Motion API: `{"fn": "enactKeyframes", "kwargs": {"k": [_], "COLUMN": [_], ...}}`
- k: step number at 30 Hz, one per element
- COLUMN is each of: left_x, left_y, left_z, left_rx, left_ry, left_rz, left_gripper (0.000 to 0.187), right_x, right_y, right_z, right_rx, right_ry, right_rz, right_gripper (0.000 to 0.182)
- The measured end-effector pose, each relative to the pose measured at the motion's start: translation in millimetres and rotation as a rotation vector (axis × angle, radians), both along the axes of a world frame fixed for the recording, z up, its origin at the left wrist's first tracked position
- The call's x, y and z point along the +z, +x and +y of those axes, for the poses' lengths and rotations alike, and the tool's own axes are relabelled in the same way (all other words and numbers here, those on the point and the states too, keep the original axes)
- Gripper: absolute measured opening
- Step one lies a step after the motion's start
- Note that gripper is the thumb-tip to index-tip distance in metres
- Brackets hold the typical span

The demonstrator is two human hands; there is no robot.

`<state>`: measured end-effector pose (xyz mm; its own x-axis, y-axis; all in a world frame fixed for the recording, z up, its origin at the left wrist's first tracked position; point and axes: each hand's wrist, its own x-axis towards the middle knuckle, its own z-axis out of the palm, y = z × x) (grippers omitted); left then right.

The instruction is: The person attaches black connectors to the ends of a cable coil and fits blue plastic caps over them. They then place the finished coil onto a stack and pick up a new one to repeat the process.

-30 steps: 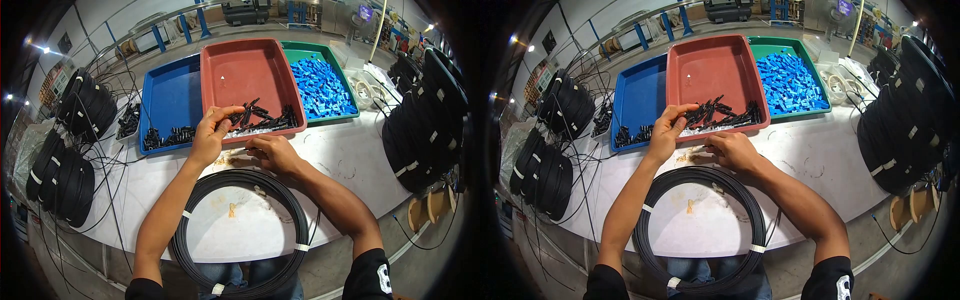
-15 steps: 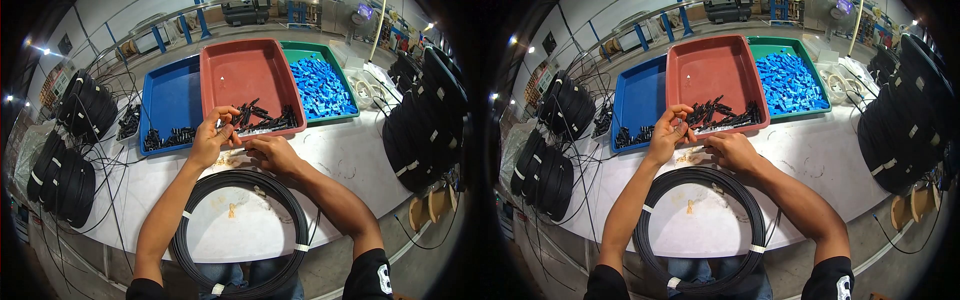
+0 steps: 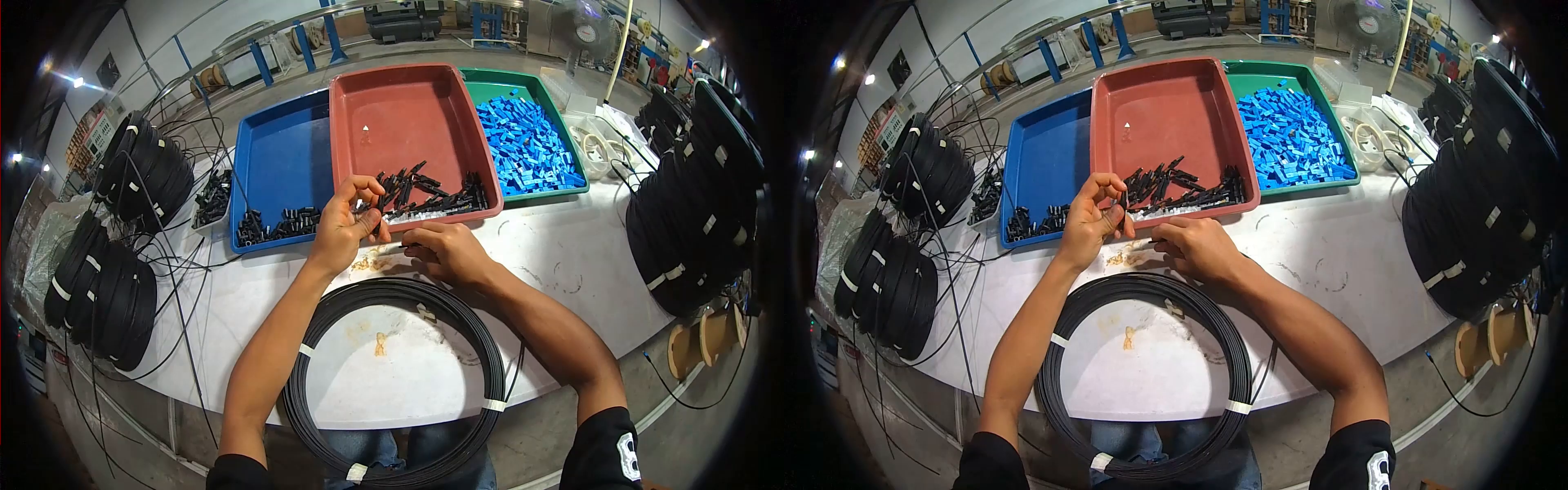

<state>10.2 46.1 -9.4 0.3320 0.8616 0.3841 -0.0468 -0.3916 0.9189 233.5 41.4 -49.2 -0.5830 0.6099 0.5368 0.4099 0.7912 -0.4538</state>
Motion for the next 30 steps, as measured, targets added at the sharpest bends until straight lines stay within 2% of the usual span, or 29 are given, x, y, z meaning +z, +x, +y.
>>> {"fn": "enactKeyframes", "kwargs": {"k": [5, 8, 11, 13, 17, 20, 25, 30], "left_x": [-0.8, -6.1, -5.3, -7.1, -4.5, -6.8, -2.0, -4.2], "left_y": [-2.7, -4.8, -2.7, -2.7, -6.0, -9.4, -8.4, -2.5], "left_z": [1.0, 4.3, 3.3, 3.5, 1.6, 2.1, -4.5, -5.4], "left_rx": [0.008, -0.011, 0.056, 0.105, 0.223, 0.244, 0.252, 0.244], "left_ry": [0.008, 0.007, 0.055, 0.209, 0.331, 0.322, 0.365, 0.416], "left_rz": [0.004, -0.08, -0.048, 0.015, 0.144, 0.173, 0.269, 0.198], "left_gripper": [0.023, 0.027, 0.027, 0.03, 0.031, 0.027, 0.017, 0.014], "right_x": [3.9, 4.4, 3.3, 3.2, 1.5, 18.5, 38.7, 33.9], "right_y": [-1.6, -1.8, -1.5, -1.5, -2.5, -4.9, -3.7, -6.0], "right_z": [-3.2, -3.8, -2.3, -3.0, 2.4, -4.2, -9.6, -9.5], "right_rx": [-0.016, -0.01, -0.019, -0.012, -0.016, -0.069, -0.116, -0.114], "right_ry": [-0.023, -0.057, -0.024, -0.016, 0.028, -0.265, -0.282, -0.346], "right_rz": [0.002, 0.012, -0.006, 0.045, 0.061, 0.331, 0.387, 0.456], "right_gripper": [0.027, 0.027, 0.028, 0.028, 0.023, 0.01, 0.011, 0.011]}}
